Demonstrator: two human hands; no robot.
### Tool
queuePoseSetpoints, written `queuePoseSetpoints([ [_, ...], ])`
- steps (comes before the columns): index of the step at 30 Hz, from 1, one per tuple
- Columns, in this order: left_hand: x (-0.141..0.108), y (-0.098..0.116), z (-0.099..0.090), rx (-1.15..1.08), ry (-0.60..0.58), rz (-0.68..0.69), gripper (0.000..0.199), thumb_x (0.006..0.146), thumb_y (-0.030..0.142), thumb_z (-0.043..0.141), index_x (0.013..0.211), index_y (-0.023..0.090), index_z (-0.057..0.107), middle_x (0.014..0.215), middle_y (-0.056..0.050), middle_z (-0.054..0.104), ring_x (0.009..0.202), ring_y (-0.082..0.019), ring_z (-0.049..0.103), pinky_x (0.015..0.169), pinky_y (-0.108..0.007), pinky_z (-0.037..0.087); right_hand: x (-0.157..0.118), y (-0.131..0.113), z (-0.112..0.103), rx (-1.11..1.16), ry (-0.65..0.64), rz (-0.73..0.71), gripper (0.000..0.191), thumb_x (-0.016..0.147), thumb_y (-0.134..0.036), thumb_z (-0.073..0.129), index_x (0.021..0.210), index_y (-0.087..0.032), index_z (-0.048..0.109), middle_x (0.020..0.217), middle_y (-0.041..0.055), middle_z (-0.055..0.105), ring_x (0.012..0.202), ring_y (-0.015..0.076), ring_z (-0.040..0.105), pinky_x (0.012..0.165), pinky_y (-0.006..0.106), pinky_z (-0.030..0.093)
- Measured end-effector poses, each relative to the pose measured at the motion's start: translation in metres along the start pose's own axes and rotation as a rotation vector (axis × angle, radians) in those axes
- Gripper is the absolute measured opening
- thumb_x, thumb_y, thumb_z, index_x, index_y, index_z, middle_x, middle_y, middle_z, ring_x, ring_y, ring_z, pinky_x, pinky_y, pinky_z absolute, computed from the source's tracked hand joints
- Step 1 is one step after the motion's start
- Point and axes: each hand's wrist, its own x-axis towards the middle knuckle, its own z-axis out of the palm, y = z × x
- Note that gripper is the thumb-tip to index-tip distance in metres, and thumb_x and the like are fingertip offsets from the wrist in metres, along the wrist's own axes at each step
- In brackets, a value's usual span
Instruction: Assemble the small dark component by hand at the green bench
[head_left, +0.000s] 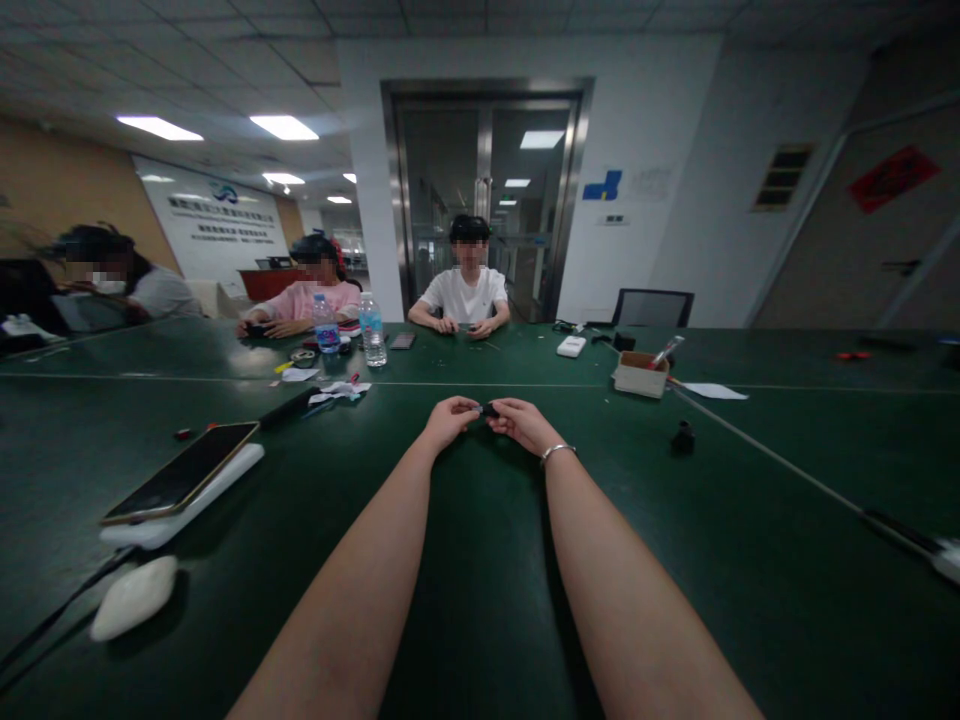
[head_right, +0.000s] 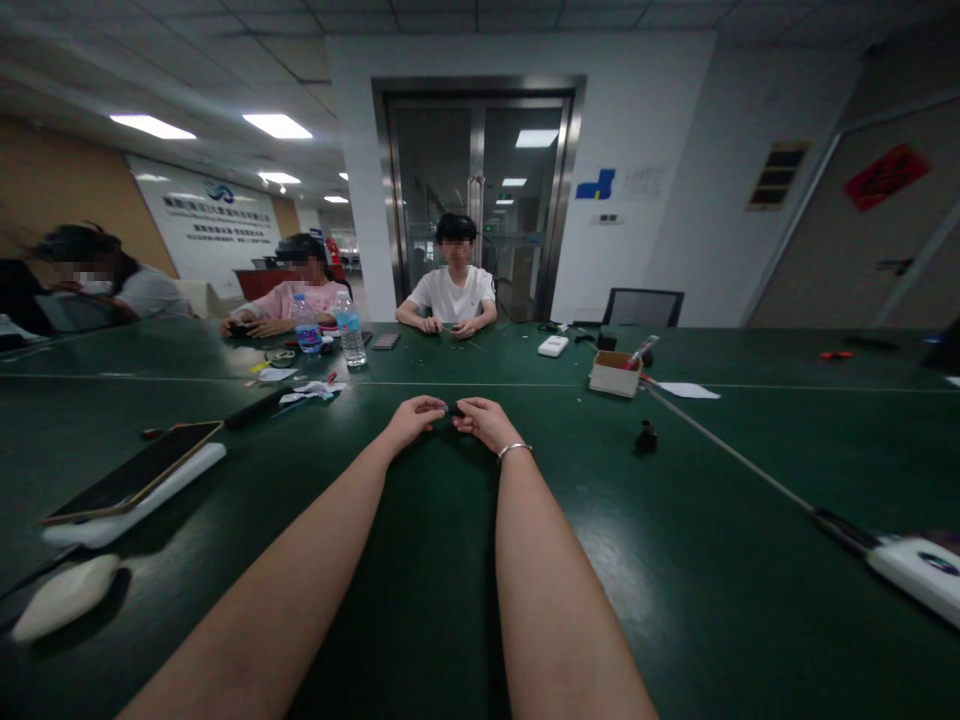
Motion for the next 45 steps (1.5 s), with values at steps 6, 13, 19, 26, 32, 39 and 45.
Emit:
queuePoseSetpoints([
  [6,0.003,-0.004,-0.002,0.028,-0.013,-0.026,0.028,0.068,0.033,0.065,0.085,0.011,0.065,0.079,-0.008,0.066,0.064,-0.011,0.056,0.055,-0.022,0.042,-0.002,-0.002,0.002,-0.012,0.012,0.005,0.009,0.081,-0.007,0.058,0.089,-0.011,0.059,0.065,0.0045,0.065,0.055,0.0096,0.063,0.055,0.018,0.052],
  [13,0.007,-0.009,-0.002,0.015,-0.029,-0.044,0.042,0.072,0.052,0.057,0.072,0.01,0.063,0.061,-0.004,0.061,0.052,-0.009,0.051,0.052,-0.022,0.04,-0.003,-0.002,0.0,-0.023,-0.047,-0.023,0.017,0.077,-0.007,0.061,0.092,-0.013,0.059,0.071,0.0027,0.065,0.057,0.0086,0.063,0.056,0.018,0.053],
  [19,0.008,-0.01,0.0,0.083,-0.017,-0.042,0.051,0.074,0.06,0.048,0.063,0.011,0.06,0.055,-0.004,0.059,0.047,-0.009,0.048,0.048,-0.022,0.037,-0.002,0.0,-0.001,-0.026,-0.065,-0.031,0.019,0.076,-0.008,0.063,0.094,-0.014,0.061,0.075,0.0027,0.066,0.057,0.008,0.063,0.056,0.018,0.053],
  [26,0.014,-0.016,0.001,0.094,0.015,-0.112,0.057,0.081,0.059,0.035,0.073,0.01,0.063,0.065,-0.009,0.063,0.053,-0.011,0.055,0.052,-0.023,0.042,0.0,0.0,0.0,-0.019,-0.031,-0.018,0.013,0.079,-0.008,0.059,0.092,-0.012,0.06,0.069,0.004,0.066,0.055,0.0089,0.063,0.054,0.018,0.053],
  [32,0.004,-0.004,-0.001,-0.059,0.034,-0.055,0.036,0.071,0.037,0.062,0.101,0.017,0.058,0.095,-0.008,0.063,0.07,-0.012,0.059,0.055,-0.019,0.045,-0.001,-0.001,0.001,0.002,-0.007,0.004,0.008,0.083,-0.009,0.056,0.091,-0.01,0.059,0.068,0.007,0.067,0.054,0.0093,0.063,0.054,0.018,0.053],
  [39,0.001,-0.002,-0.002,-0.036,0.025,-0.012,0.033,0.07,0.033,0.064,0.098,0.016,0.059,0.077,-0.003,0.06,0.06,-0.008,0.054,0.052,-0.018,0.043,0.0,0.0,0.001,-0.008,-0.002,-0.002,0.01,0.083,-0.008,0.056,0.091,-0.011,0.06,0.067,0.0061,0.067,0.055,0.0094,0.064,0.054,0.018,0.053],
  [45,0.001,-0.002,0.0,-0.046,0.042,-0.028,0.031,0.069,0.039,0.064,0.089,0.015,0.058,0.067,-0.001,0.059,0.052,-0.006,0.05,0.048,-0.018,0.04,-0.001,0.001,-0.001,-0.006,-0.026,-0.015,0.013,0.079,-0.007,0.06,0.09,-0.011,0.061,0.069,0.0049,0.067,0.056,0.0093,0.064,0.055,0.018,0.053],
])
